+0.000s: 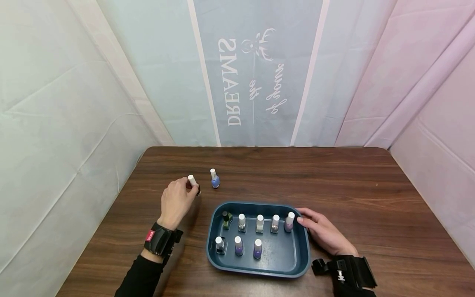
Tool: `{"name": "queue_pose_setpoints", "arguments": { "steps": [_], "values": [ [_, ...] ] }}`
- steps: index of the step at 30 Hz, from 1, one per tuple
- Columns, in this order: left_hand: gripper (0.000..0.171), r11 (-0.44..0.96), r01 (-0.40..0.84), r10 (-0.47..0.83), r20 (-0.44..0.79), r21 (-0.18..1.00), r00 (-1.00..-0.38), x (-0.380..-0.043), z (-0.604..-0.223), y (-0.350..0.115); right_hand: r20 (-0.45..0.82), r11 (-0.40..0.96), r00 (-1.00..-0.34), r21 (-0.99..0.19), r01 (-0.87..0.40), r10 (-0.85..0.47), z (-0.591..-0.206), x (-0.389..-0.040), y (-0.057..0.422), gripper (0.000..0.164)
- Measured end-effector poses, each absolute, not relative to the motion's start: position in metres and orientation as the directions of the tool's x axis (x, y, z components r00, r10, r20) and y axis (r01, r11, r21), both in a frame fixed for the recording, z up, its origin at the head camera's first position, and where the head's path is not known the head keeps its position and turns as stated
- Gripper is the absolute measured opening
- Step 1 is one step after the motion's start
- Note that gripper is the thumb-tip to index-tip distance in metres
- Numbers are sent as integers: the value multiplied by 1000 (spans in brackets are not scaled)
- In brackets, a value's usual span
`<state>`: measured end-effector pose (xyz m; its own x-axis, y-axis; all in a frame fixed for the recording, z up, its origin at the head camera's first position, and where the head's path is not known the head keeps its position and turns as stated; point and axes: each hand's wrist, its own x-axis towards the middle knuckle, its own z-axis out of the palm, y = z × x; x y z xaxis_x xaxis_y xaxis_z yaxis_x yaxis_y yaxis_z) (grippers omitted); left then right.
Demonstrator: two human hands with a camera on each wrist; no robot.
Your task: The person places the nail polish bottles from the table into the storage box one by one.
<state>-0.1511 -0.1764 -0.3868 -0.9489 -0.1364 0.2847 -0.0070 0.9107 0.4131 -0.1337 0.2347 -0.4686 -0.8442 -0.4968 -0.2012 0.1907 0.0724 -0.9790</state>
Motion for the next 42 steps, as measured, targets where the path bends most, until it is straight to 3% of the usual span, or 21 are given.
{"name": "queue_pose_setpoints", "arguments": {
  "steps": [42],
  "values": [
    [18,944,152,23,401,294,-916,-120,-351,-143,-247,109,-845,-969,222,-475,-463,-133,234,49]
  ]
}}
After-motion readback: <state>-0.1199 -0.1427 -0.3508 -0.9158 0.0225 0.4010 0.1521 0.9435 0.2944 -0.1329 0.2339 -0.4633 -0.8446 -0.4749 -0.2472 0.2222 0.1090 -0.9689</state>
